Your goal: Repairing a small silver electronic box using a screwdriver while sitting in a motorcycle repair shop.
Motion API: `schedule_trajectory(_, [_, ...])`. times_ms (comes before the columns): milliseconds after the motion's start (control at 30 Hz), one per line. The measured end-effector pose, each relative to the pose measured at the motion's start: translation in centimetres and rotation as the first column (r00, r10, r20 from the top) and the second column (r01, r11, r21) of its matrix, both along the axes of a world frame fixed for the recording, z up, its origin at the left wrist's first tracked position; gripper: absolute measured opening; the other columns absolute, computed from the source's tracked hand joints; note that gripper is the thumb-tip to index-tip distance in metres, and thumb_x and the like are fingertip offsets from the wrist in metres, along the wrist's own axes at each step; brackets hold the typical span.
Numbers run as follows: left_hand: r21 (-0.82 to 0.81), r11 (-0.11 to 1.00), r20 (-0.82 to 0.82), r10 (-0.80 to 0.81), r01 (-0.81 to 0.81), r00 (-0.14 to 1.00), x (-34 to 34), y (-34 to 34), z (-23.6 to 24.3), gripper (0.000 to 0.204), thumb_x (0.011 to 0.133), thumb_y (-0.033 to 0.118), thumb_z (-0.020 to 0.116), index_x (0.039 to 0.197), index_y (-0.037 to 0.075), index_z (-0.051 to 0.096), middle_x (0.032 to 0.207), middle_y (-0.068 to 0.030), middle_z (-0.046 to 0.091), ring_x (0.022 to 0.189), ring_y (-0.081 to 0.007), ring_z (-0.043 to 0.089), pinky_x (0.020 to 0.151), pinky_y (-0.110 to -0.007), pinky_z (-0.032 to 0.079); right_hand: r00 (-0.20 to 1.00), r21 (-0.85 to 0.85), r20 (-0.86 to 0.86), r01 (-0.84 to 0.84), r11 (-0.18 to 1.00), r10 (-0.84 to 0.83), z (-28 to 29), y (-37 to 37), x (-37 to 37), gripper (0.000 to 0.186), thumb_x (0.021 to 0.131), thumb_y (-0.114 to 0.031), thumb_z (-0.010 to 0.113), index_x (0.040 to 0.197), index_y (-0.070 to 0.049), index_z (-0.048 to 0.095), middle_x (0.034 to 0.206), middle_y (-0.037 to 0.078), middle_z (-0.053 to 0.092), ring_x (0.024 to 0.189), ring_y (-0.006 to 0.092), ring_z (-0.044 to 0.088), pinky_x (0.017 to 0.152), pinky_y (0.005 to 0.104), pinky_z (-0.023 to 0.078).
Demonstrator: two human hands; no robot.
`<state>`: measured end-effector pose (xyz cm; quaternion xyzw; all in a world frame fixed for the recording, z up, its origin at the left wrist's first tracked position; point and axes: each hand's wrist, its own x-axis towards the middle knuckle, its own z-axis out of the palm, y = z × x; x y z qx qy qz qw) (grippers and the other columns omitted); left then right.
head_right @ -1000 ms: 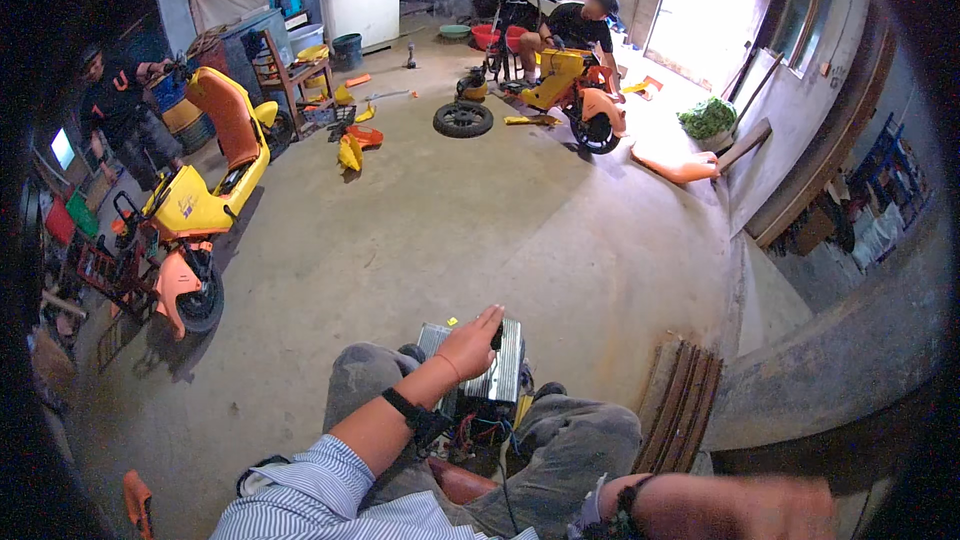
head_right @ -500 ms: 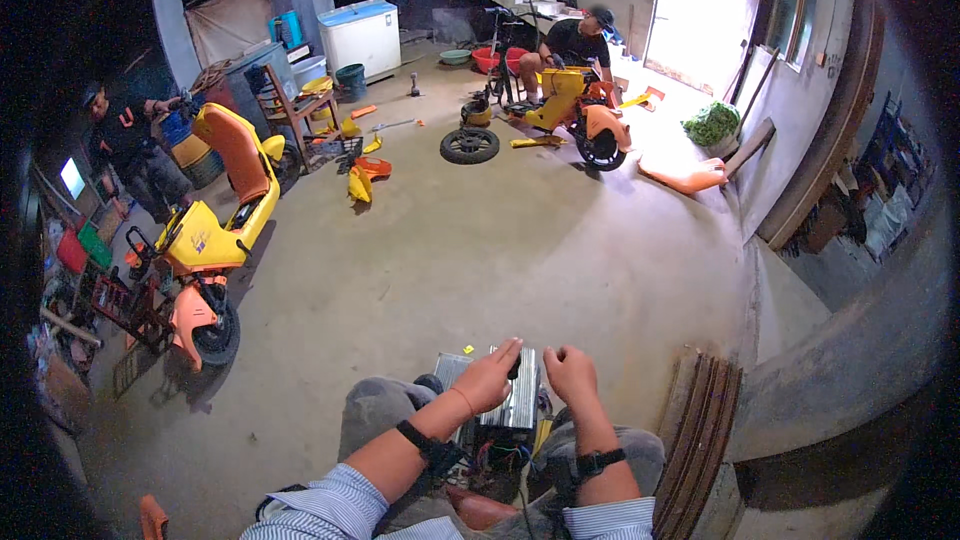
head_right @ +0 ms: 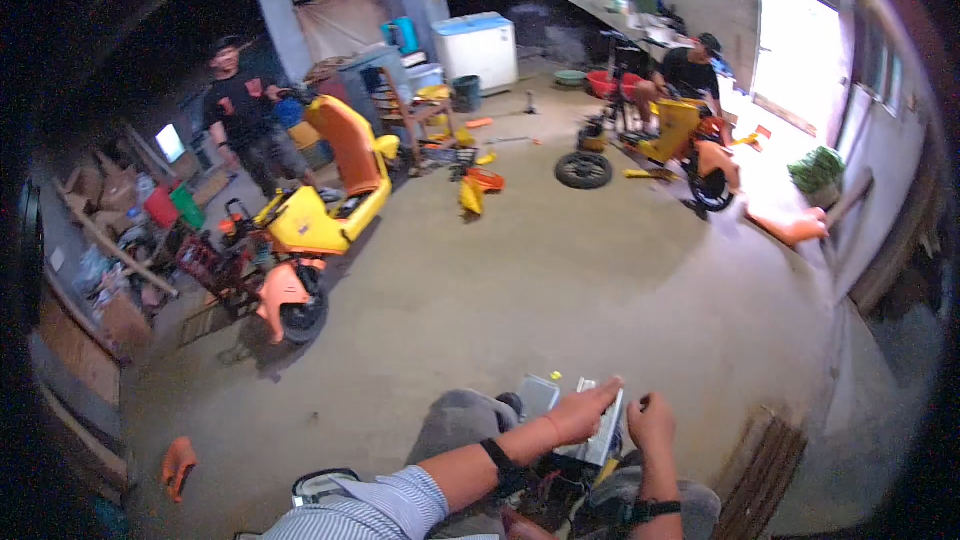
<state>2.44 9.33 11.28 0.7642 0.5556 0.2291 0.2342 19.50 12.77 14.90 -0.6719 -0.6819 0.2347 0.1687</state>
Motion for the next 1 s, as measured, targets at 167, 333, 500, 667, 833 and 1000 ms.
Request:
schedule_trajectory(167, [-0.085, 0.996, -0.056, -0.013, 0.009, 0.998, -0.1, -0.9, 3.0, 0.081, 0.075, 0.0, 0.053, 0.149, 0.008, 0.021, 0.151, -0.0186, 0.031, 0.12, -0.0383, 0.051, 0.095, -0.044, 0.049, 0.995, -0.363, -0.044, -0.099, 0.926, 0.089, -0.5, 0.2, 0.3, 0.035, 0.079, -0.029, 0.066, 0.098, 0.0, 0.068, 0.094, 0.021, 0.069, 0.091, 0.0349, 0.067, 0.082, 0.0428, 0.052])
schedule_trajectory(333, [0.042, 0.999, -0.005, -0.014, 0.014, 1.0, -0.1, 0.2, 0.9, 0.076, 0.076, -0.001, 0.052, 0.147, 0.007, 0.025, 0.149, -0.0186, 0.034, 0.119, -0.0394, 0.051, 0.095, -0.045, 0.047, 0.996, -0.077, 0.064, -0.054, 0.996, 0.059, 0.5, -0.4, 1.2, 0.037, 0.08, -0.032, 0.063, 0.099, -0.002, 0.068, 0.096, 0.021, 0.068, 0.094, 0.0363, 0.065, 0.084, 0.0434, 0.051])
schedule_trajectory(500, [0.002, 1.0, 0.023, -0.003, 0.003, 1.0, -0.7, 0.2, 0.9, 0.072, 0.076, 0.0, 0.051, 0.144, 0.006, 0.03, 0.147, -0.0182, 0.037, 0.119, -0.0383, 0.051, 0.095, -0.046, 0.047, 0.993, -0.178, 0.076, -0.071, 0.981, 0.086, 1.5, 0.4, 0.1, 0.039, 0.081, -0.037, 0.061, 0.1, -0.004, 0.069, 0.1, 0.022, 0.067, 0.096, 0.0377, 0.064, 0.087, 0.0442, 0.05])
schedule_trajectory(667, [0.039, 0.999, -0.042, 0.002, 0.0, 0.999, -0.9, 0.0, 2.4, 0.074, 0.075, 0.003, 0.054, 0.145, 0.005, 0.03, 0.147, -0.0173, 0.037, 0.118, -0.0375, 0.053, 0.093, -0.046, 0.049, 0.975, -0.209, 0.128, -0.153, 0.966, 0.182, 0.5, 0.3, 0.2, 0.038, 0.083, -0.038, 0.059, 0.097, -0.005, 0.071, 0.097, 0.021, 0.068, 0.092, 0.0377, 0.066, 0.084, 0.0462, 0.052])
schedule_trajectory(833, [0.033, 0.999, -0.084, -0.013, 0.015, 0.996, -0.5, -0.5, 3.3, 0.074, 0.075, 0.003, 0.055, 0.145, 0.005, 0.03, 0.147, -0.0168, 0.037, 0.116, -0.0376, 0.054, 0.092, -0.046, 0.049, 0.993, -0.156, 0.075, -0.084, 0.984, 0.096, 0.1, -0.5, 0.8, 0.039, 0.082, -0.037, 0.061, 0.101, -0.004, 0.069, 0.098, 0.021, 0.068, 0.092, 0.0378, 0.066, 0.084, 0.0466, 0.051])
schedule_trajectory(1000, [0.041, 0.999, -0.061, -0.019, 0.022, 0.998, -0.7, -0.7, 3.5, 0.074, 0.075, 0.004, 0.056, 0.145, 0.004, 0.029, 0.147, -0.0167, 0.036, 0.117, -0.0381, 0.053, 0.092, -0.045, 0.049, 0.998, -0.057, 0.042, -0.051, 0.997, 0.054, 1.9, -0.8, 0.3, 0.04, 0.082, -0.038, 0.063, 0.102, -0.004, 0.069, 0.098, 0.022, 0.068, 0.093, 0.0376, 0.066, 0.085, 0.0457, 0.051])
